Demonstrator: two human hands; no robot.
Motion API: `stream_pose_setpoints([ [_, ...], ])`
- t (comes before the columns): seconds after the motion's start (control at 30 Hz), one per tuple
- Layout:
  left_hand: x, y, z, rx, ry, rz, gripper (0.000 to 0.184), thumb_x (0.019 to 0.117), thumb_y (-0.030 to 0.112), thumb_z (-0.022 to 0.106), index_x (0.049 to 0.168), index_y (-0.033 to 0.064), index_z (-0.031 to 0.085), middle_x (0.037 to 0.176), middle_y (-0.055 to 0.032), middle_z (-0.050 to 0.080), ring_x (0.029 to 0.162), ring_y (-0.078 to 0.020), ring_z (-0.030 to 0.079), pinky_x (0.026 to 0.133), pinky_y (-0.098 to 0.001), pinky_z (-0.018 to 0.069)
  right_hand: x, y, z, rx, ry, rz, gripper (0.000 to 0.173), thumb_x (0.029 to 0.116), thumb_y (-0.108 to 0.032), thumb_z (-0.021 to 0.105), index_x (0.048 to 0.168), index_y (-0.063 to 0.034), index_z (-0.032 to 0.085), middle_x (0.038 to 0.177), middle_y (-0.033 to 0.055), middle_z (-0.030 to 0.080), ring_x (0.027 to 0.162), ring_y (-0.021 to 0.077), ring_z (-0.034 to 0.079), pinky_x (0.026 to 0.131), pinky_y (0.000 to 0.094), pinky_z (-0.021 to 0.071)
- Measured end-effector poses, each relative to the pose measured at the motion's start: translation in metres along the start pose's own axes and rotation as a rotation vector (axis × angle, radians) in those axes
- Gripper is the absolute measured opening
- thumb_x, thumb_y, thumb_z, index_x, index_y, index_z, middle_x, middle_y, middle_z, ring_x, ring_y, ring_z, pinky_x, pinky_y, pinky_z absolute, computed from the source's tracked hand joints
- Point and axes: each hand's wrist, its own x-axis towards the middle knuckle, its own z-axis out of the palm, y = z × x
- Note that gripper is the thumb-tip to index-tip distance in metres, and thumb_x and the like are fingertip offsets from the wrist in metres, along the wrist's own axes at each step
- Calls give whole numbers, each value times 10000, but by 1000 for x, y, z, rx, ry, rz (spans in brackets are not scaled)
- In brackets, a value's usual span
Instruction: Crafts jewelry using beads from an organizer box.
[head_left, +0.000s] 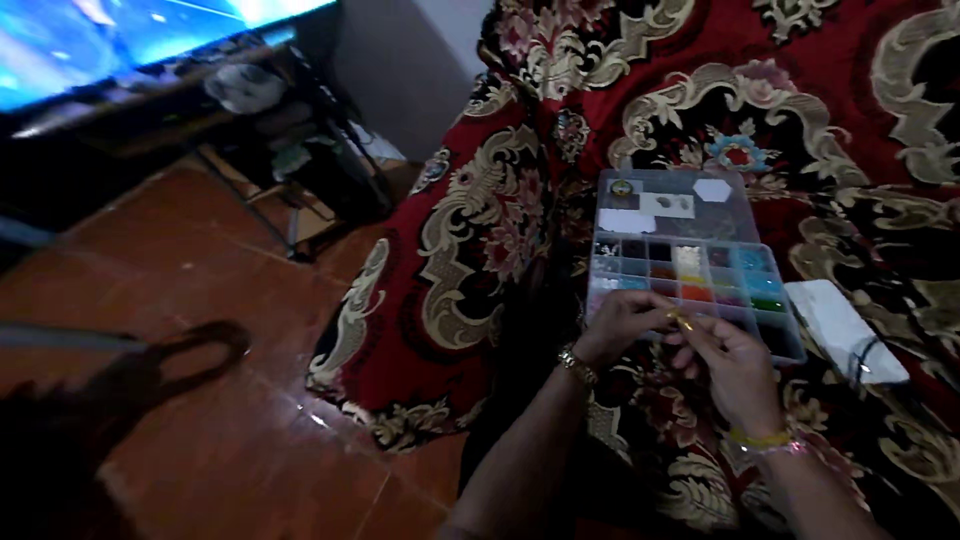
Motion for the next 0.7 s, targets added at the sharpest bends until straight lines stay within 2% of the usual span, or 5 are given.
stream_pose_setpoints([
  [0.33,0,1,9,322,146,247,122,936,29,655,963,-65,727,1070,-144,709,975,-129,685,841,-281,577,4,15,-2,181,-84,-53,289,992,-88,462,1176,0,667,1008,35,741,636,107,688,542,245,598],
  [0.47,-3,2,11,466,220,343,140,944,51,661,1011,-48,734,1063,-144,714,1000,-153,683,860,-292,569,5,14,1,131,-79,-107,190,1005,-123,527,1012,-48,701,765,-40,710,579,55,652,534,212,579],
  [0.57,-15,36,34,441,271,489,271,967,82,591,1157,-83,692,1205,-187,683,1152,-202,639,982,-331,522,7,10,-1,91,-98,-77,171,991,-94,542,1015,-34,700,733,-68,702,580,17,639,547,188,562],
  [0.63,-29,80,63,170,173,635,406,1080,287,447,1181,-52,648,1238,-138,669,1224,-188,604,1064,-360,483,9,1,0,41,-73,-37,146,997,-55,552,1016,-6,688,741,-82,702,613,-10,655,601,167,575],
  [0.7,-47,129,101,-129,44,686,533,1066,546,364,1179,119,662,1201,-37,705,1246,-177,607,1105,-380,455,7,2,-5,23,-54,-97,138,985,-88,597,1001,17,685,836,-50,737,750,1,699,759,199,596],
])
